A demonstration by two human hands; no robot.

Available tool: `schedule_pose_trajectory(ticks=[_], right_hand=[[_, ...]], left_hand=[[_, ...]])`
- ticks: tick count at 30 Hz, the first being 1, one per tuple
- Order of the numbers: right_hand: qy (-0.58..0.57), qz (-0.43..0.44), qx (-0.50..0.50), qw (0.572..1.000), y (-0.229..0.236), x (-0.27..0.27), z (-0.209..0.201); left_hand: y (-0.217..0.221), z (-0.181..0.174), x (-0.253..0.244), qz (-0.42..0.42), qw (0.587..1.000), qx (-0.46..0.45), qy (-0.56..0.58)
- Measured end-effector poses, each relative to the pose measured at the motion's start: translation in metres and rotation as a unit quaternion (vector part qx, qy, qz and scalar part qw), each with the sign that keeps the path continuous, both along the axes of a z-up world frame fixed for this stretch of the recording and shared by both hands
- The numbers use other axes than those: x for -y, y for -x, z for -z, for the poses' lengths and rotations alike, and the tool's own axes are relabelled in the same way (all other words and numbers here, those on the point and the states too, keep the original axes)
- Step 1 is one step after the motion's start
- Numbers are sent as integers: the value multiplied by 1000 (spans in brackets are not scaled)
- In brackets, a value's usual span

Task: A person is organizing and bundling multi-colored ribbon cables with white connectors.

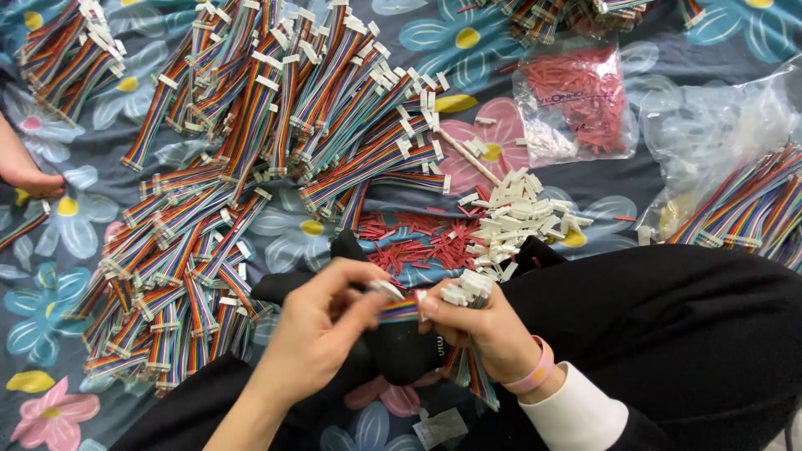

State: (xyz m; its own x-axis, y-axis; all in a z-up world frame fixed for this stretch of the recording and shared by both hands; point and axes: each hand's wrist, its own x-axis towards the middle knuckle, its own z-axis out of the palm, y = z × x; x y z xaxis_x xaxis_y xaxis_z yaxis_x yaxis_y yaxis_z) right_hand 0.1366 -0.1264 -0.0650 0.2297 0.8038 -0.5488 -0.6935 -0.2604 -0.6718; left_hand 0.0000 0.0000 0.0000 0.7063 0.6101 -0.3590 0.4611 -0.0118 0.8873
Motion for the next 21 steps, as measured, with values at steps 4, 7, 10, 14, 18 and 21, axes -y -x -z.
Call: schedule_pose_trajectory(ticks=[4, 7, 10, 14, 18, 21], right_hand=[[10, -9, -3, 1000, -4, -1, -1], [9, 0, -1, 1000, -4, -1, 1], [33, 8, -7, 999, -6, 1, 3], [25, -10, 7, 1000, -4, -2, 0], [28, -12, -4, 1000, -4, 1, 6], [21, -7, 6, 1000, -4, 0, 6]], left_hand=[[2, -5, 8, 73, 961, -69, -259], [2, -3, 13, 160, 886, -30, -435], [6, 1, 17, 147, 943, 3, -298], [12, 6, 16, 76, 980, 13, -182], [14, 12, 20, 128, 907, 62, -397], [18, 18, 21, 192, 810, 4, -554]])
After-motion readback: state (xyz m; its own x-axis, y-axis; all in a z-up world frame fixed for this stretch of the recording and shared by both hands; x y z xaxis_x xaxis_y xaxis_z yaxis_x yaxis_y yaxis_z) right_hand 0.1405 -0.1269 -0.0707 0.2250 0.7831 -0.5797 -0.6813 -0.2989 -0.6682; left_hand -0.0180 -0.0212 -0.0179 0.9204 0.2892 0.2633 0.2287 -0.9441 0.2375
